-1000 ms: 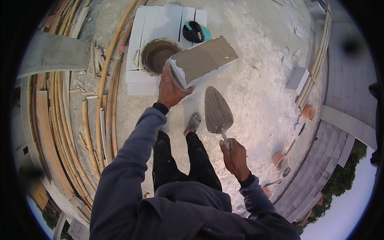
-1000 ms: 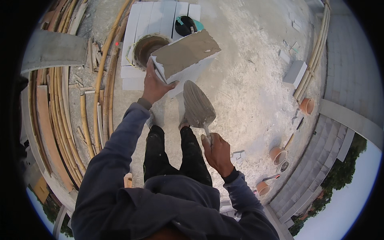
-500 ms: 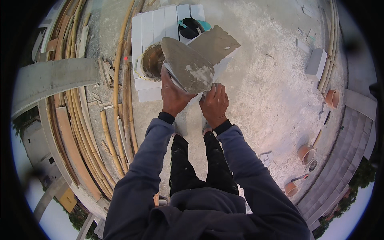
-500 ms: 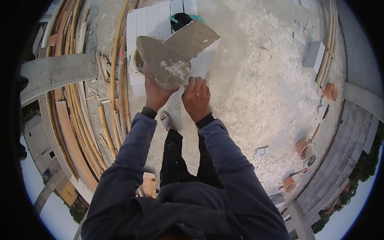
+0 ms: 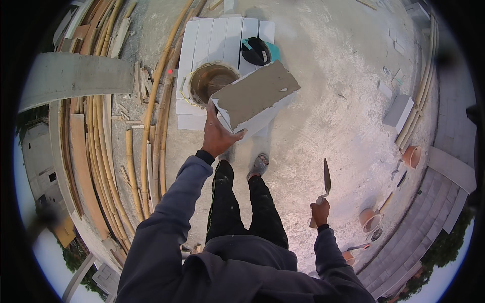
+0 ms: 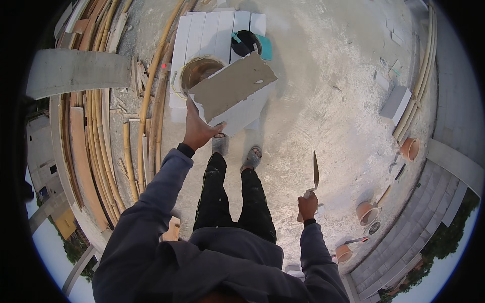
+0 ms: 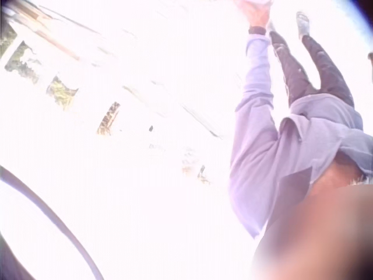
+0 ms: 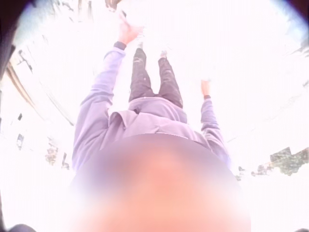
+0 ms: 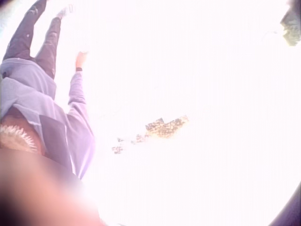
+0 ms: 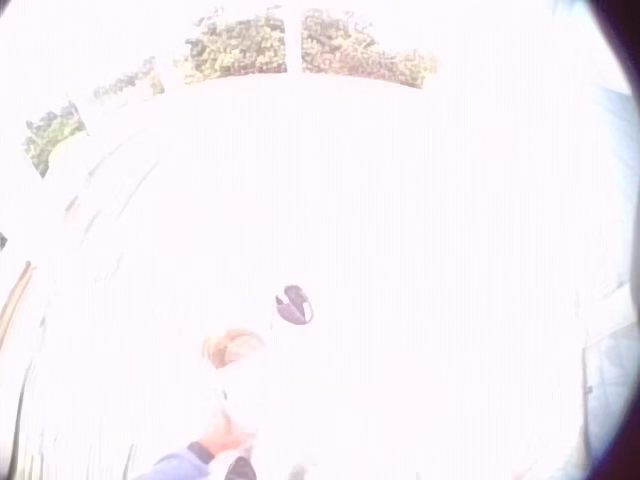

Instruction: The person scoops mortar from a bucket with a trowel, spreads it onto a white rectangular tile, and places the tile onto a wall. The person then taps the tile with a hammer to secure it and continues applying mortar to adjacent sections.

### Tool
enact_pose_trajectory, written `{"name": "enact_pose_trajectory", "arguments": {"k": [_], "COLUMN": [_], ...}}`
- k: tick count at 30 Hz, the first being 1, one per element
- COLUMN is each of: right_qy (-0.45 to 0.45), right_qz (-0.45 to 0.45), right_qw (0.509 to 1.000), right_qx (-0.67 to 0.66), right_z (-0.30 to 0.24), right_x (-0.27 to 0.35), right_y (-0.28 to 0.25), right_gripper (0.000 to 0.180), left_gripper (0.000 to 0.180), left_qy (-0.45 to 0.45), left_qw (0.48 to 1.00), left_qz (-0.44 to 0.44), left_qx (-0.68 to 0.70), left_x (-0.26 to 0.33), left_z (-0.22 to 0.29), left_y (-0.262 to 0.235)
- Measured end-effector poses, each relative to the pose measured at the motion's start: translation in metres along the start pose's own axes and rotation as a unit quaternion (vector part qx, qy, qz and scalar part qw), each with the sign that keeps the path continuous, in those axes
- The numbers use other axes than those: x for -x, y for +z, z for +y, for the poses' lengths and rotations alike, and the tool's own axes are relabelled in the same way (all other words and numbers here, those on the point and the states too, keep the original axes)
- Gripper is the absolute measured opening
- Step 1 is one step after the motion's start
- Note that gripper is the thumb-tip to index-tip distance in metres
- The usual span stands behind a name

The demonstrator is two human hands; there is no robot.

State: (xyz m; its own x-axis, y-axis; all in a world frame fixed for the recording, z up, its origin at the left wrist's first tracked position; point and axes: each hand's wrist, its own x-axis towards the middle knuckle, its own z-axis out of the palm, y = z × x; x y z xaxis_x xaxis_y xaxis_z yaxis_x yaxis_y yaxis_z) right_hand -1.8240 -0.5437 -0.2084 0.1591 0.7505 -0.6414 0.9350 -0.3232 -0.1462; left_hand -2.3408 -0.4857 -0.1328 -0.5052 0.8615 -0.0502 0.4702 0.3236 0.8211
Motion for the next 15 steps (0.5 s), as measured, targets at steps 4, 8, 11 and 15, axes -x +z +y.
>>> {"name": "enact_pose_trajectory", "arguments": {"k": [4,8,11,15], "right_qy": [-0.068,-0.216,-0.272,-0.31], "right_qz": [-0.002,0.067,0.031,-0.003], "right_qw": [0.997,0.971,0.952,0.941], "right_qx": [0.033,0.075,0.135,0.136], "right_z": [-0.031,-0.133,-0.232,-0.339], "right_x": [-0.045,-0.11,-0.157,-0.172], "right_y": [-0.067,-0.121,-0.15,-0.145], "right_gripper": [0.042,0.043,0.045,0.046], "left_gripper": [0.118,0.113,0.105,0.099], "left_qy": [-0.011,0.052,0.116,0.146], "left_qw": [0.997,0.992,0.981,0.969], "left_qz": [-0.059,-0.105,-0.136,-0.177], "left_qx": [0.046,0.052,0.08,0.089], "left_x": [0.02,0.03,0.03,0.022], "left_z": [-0.012,-0.035,-0.059,-0.09], "left_y": [-0.022,-0.041,-0.057,-0.092]}}
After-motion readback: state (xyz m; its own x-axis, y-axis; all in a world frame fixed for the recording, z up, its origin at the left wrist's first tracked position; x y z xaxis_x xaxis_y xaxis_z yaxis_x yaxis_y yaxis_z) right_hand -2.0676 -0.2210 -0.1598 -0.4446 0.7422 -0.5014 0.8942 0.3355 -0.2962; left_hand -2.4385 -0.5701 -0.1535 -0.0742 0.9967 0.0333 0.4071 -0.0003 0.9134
